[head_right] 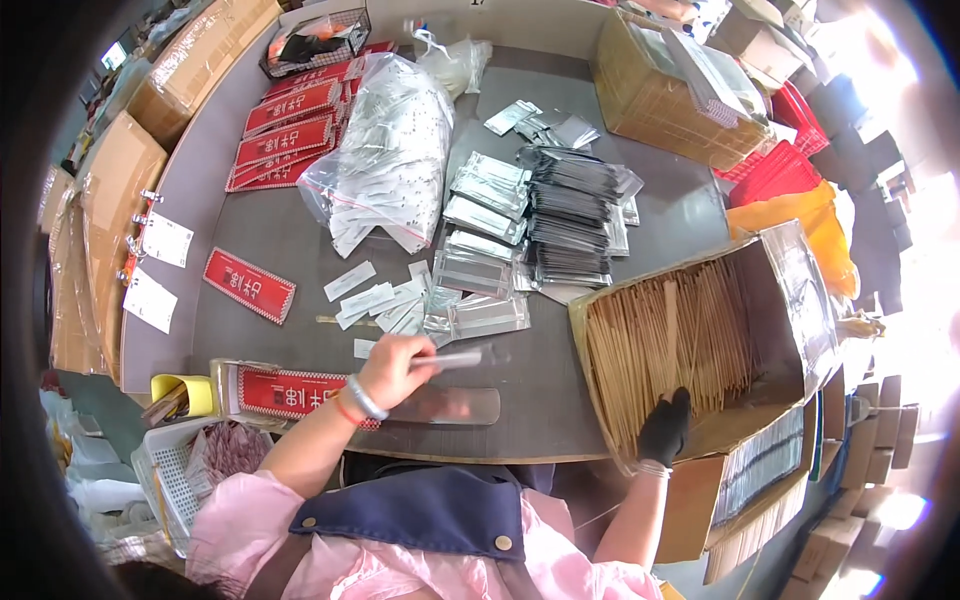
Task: Packaging thin wooden sticks into plastic sleeves and small red cardboard boxes.
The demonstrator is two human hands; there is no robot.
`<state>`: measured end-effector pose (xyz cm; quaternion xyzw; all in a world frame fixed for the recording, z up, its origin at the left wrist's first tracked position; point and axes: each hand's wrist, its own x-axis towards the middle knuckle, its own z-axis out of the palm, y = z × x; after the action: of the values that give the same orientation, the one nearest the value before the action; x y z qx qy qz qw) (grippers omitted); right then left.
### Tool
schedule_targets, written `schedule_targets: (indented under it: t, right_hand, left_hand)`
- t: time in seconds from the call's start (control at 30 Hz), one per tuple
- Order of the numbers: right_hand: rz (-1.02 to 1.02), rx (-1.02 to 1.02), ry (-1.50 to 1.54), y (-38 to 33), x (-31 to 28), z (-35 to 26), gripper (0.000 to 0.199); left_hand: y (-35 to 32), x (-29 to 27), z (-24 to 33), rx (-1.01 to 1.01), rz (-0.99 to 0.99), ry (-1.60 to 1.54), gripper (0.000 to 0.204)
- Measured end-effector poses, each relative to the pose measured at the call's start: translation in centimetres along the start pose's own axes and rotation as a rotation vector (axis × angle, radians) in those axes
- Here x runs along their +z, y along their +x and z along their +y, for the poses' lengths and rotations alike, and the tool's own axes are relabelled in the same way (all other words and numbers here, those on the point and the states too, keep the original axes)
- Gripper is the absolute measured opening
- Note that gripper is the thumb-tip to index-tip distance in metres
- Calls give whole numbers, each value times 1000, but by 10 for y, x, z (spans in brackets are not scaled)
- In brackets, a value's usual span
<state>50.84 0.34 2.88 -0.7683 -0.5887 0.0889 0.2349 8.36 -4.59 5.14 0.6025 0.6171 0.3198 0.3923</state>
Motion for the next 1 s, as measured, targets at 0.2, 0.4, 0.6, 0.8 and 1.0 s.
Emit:
schedule_targets:
  t: [0.2, 0.4, 0.6, 0.8, 1.0]
  right_hand:
    - [-393, -526, 154, -34, 0, -95, 28]
    - [-720, -776, 33, -67, 27, -136, 32]
    - [-539, -928, 237, -80, 83, -133, 23]
    - [-636, -310, 450, -71, 57, -136, 14]
    - [-622, -320, 441, -65, 61, -131, 18]
  left_hand:
    - [-67, -4, -20, 159, 128, 460, 37]
    - [-96, -28, -31, 152, 94, 586, 67]
    - [-83, -3, -24, 186, 68, 562, 72]
    - [-81, -3, -34, 178, 42, 546, 76]
    - [-79, -2, -32, 186, 73, 546, 76]
